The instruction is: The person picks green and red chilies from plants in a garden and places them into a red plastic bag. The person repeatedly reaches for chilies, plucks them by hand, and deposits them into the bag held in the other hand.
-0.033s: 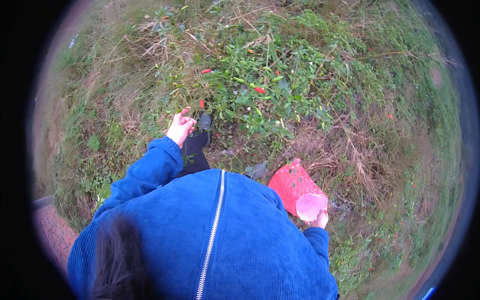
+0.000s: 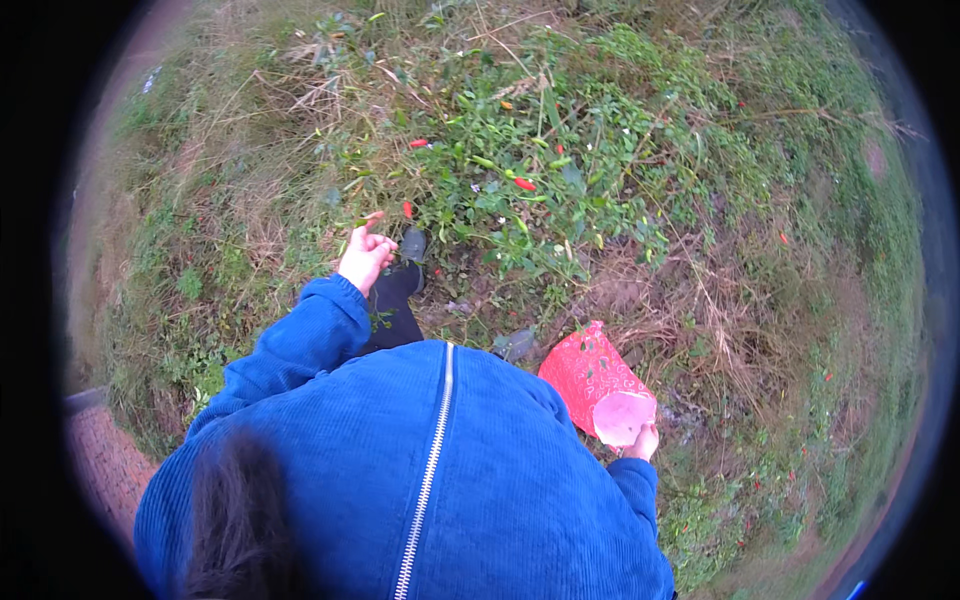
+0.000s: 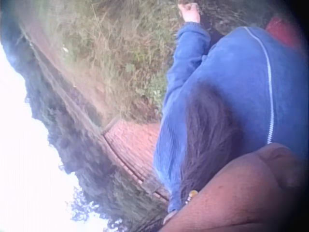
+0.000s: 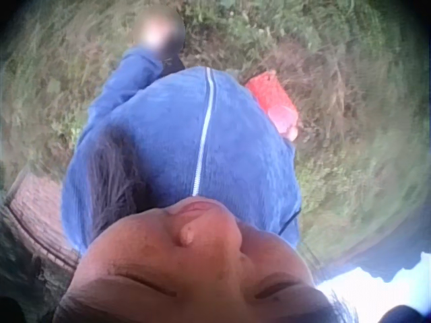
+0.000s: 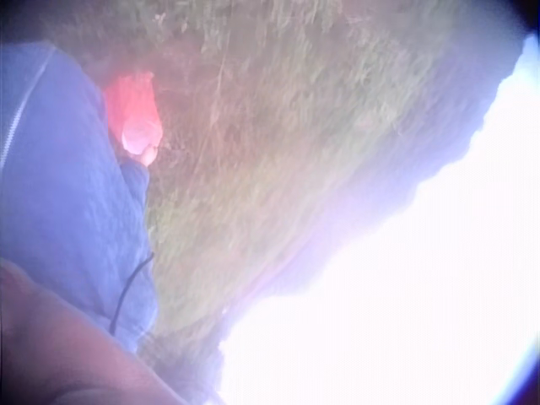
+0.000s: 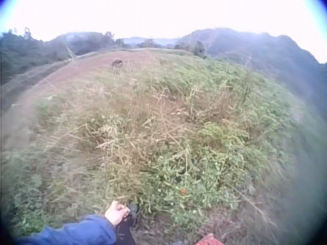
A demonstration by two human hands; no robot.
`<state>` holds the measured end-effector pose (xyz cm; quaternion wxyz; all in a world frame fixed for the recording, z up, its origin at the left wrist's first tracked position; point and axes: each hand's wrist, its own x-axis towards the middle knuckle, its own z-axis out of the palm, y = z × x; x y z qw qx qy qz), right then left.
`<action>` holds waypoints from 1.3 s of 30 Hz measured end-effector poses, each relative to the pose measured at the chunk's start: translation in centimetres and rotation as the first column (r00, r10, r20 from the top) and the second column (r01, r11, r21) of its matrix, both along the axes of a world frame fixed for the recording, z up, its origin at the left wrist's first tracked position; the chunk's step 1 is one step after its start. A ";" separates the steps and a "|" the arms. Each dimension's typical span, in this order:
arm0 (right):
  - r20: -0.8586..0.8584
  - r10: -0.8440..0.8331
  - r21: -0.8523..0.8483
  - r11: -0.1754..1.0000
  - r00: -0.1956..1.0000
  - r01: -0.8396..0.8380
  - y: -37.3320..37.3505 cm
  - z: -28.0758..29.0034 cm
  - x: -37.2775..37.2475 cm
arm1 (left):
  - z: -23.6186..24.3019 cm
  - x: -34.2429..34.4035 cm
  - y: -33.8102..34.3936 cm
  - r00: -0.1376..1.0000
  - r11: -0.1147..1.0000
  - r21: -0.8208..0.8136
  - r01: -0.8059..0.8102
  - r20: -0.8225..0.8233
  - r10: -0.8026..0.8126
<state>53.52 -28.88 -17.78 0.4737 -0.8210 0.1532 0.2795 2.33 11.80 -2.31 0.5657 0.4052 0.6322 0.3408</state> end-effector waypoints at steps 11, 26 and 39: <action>0.521 0.840 0.173 0.070 0.152 -0.982 27.8 20.9 -17.8 | 0.3 2.3 -0.5 0.998 0.975 0.222 0.005 0.057 -0.018; -0.403 0.907 0.611 0.367 0.123 -0.702 40.9 18.7 -33.7 | 1.9 1.8 -0.6 0.744 0.770 0.326 0.549 -0.610 -0.272; -0.323 0.917 0.569 0.385 0.233 -0.726 38.3 21.1 -30.3 | 3.3 4.1 -1.1 0.657 0.561 0.384 0.733 -0.612 -0.440</action>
